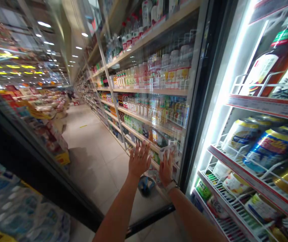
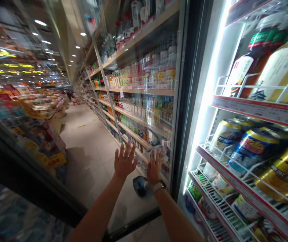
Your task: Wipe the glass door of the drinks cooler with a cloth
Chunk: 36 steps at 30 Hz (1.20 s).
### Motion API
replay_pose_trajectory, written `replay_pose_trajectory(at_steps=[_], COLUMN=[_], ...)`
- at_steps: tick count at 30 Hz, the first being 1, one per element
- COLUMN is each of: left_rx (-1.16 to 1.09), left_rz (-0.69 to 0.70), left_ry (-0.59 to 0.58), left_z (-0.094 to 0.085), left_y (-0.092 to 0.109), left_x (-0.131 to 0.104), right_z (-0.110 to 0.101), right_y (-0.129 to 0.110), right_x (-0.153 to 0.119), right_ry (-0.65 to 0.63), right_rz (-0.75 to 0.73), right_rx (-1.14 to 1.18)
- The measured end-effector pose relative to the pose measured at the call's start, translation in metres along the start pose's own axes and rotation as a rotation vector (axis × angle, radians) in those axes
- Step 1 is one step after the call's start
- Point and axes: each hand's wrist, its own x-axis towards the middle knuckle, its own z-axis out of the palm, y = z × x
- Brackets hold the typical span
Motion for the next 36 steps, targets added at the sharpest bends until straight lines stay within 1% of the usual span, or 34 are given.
replay_pose_trajectory(at_steps=[1,2,3,4,5,9,10,11,12,13,14,15,17,19,20,21,22,23,24,25,29,30,31,32,33,34,36], left_rx=[0.006,0.009,0.009,0.007,0.002,-0.020,-0.024,-0.030,-0.035,-0.041,-0.044,-0.042,-0.030,-0.020,-0.022,-0.027,-0.035,-0.043,-0.050,-0.054,-0.050,-0.049,-0.047,-0.044,-0.041,-0.036,-0.027], left_rz=[0.000,-0.001,-0.001,-0.002,-0.002,0.004,0.004,0.003,-0.002,-0.007,-0.013,-0.016,-0.011,0.000,0.001,-0.001,-0.008,-0.017,-0.025,-0.029,-0.010,-0.004,-0.001,-0.001,-0.003,-0.005,-0.005], left_ry=[0.001,0.002,0.004,0.007,0.010,0.019,0.019,0.018,0.016,0.013,0.010,0.007,0.009,0.022,0.027,0.027,0.024,0.017,0.010,0.005,0.023,0.029,0.033,0.034,0.033,0.032,0.031], left_z=[0.000,0.001,0.001,0.001,0.001,0.001,0.000,0.000,0.000,0.000,0.000,0.000,-0.001,-0.001,-0.001,-0.001,-0.002,-0.002,-0.002,-0.002,-0.005,-0.006,-0.007,-0.007,-0.008,-0.008,-0.008], left_y=[0.000,0.000,0.000,-0.001,-0.001,-0.001,-0.001,-0.001,-0.001,-0.001,-0.001,0.000,0.000,0.001,0.001,0.001,0.001,0.002,0.002,0.002,0.003,0.003,0.003,0.004,0.004,0.005,0.005], left_x=[0.000,-0.001,-0.001,0.000,0.000,0.002,0.002,0.002,0.002,0.002,0.002,0.002,0.001,0.002,0.002,0.002,0.002,0.002,0.002,0.002,0.003,0.004,0.005,0.005,0.006,0.006,0.005], right_z=[0.002,0.002,0.001,-0.002,-0.006,-0.025,-0.028,-0.029,-0.030,-0.028,-0.026,-0.023,-0.017,-0.014,-0.013,-0.014,-0.015,-0.016,-0.018,-0.020,-0.029,-0.031,-0.031,-0.031,-0.030,-0.028,-0.022], right_y=[0.004,0.007,0.008,0.007,0.006,0.001,0.002,0.005,0.009,0.014,0.020,0.025,0.033,0.035,0.035,0.034,0.034,0.033,0.033,0.034,0.043,0.046,0.048,0.050,0.052,0.052,0.051], right_x=[-0.014,-0.019,-0.016,-0.005,0.014,0.111,0.129,0.140,0.144,0.140,0.128,0.111,0.065,0.018,0.000,-0.013,-0.020,-0.019,-0.011,0.003,0.088,0.105,0.117,0.122,0.119,0.109,0.071], right_ry=[-0.025,-0.044,-0.053,-0.047,-0.030,0.076,0.091,0.100,0.108,0.115,0.122,0.129,0.137,0.120,0.109,0.100,0.095,0.096,0.101,0.110,0.154,0.161,0.166,0.170,0.170,0.165,0.140], right_rz=[0.009,0.012,0.011,0.005,-0.003,-0.025,-0.029,-0.034,-0.040,-0.042,-0.031,-0.006,0.067,0.107,0.113,0.115,0.120,0.126,0.133,0.140,0.141,0.134,0.123,0.110,0.101,0.098,0.111], right_rx=[-0.003,-0.009,-0.014,-0.015,-0.015,-0.047,-0.056,-0.058,-0.053,-0.042,-0.033,-0.029,-0.037,-0.049,-0.053,-0.052,-0.048,-0.042,-0.035,-0.028,-0.011,-0.006,0.000,0.006,0.011,0.011,0.001])
